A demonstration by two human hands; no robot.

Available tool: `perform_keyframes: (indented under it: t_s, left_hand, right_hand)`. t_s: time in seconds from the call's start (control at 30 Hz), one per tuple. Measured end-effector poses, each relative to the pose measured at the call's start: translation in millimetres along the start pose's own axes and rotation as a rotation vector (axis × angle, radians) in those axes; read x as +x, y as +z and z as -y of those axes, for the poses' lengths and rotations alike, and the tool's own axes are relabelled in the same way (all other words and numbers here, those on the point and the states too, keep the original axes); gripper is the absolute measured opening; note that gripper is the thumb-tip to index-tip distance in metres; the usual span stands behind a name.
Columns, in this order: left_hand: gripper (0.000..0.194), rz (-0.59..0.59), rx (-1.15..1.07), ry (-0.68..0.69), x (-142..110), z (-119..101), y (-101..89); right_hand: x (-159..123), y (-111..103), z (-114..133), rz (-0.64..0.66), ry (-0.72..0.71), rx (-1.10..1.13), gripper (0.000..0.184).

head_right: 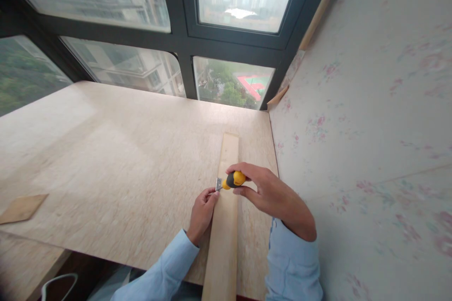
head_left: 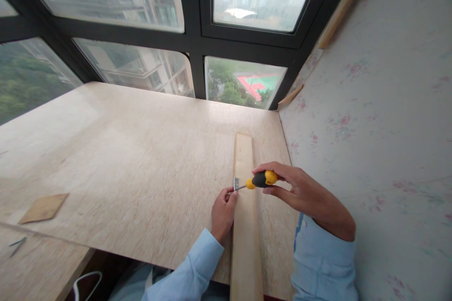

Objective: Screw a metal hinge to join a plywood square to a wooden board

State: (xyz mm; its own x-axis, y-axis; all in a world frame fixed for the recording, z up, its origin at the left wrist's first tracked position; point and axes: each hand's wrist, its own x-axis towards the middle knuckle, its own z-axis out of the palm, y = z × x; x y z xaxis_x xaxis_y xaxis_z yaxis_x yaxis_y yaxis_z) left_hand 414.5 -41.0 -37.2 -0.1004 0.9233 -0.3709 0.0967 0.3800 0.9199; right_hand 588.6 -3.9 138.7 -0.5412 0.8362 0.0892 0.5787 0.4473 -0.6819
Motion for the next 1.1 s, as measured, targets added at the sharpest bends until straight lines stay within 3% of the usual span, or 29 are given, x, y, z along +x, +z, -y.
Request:
perform_keyframes:
  t_s: [0.17,0.23,0.33,0.43,0.5,0.63,0.77,0.87,1.0,1.1]
  left_hand:
    - [0.037,0.008,0.005,0.017,-0.2,-0.6,-0.6]
    - [0.037,0.001,0.014,0.019,-0.6,-1.2,-0.9]
    - [0.036,-0.006,0.028,0.009,-1.3,-2.2,-1.2]
    - [0.035,-0.008,0.033,0.006,-1.3,-2.7,-1.0]
    - [0.034,-0.013,0.037,0.008,-0.8,-2.5,-0.7]
    - [0.035,-0.021,0.047,0.004,0.1,-1.4,-0.3]
    - [0.035,-0.010,0.039,0.018,-0.9,-1.4,-0.7]
    - [0.034,-0.007,0.046,0.032,-1.5,-1.6,-1.0]
    - [0.036,-0.006,0.049,0.019,-0.5,-0.6,-0.7]
    - [0.037,-0.023,0.060,0.008,0.5,0.3,-0.4]
  right_hand:
    - [17.0,16.5,-3.0,-0.191,0.192,-0.210,0.045]
    - [17.9,19.0,-4.9,-0.197,0.144,-0.191,0.053]
    - [10.8,15.6,-5.4,-0.078,-0.035,-0.095,0.069]
    - [2.5,9.1,-1.5,0.072,-0.133,-0.058,0.058]
    - [1.2,7.0,1.5,0.105,-0.164,-0.055,0.049]
    - [9.5,11.6,4.0,-0.038,-0.105,-0.097,0.028]
    - [20.8,20.4,4.4,-0.195,0.086,-0.264,0.038]
    - [23.3,23.4,3.4,-0.232,0.042,-0.233,0.037]
    - [15.8,18.0,1.0,-0.089,-0.108,-0.049,0.051]
    - [9.9,11.2,0.6,0.032,-0.153,0.009,0.043]
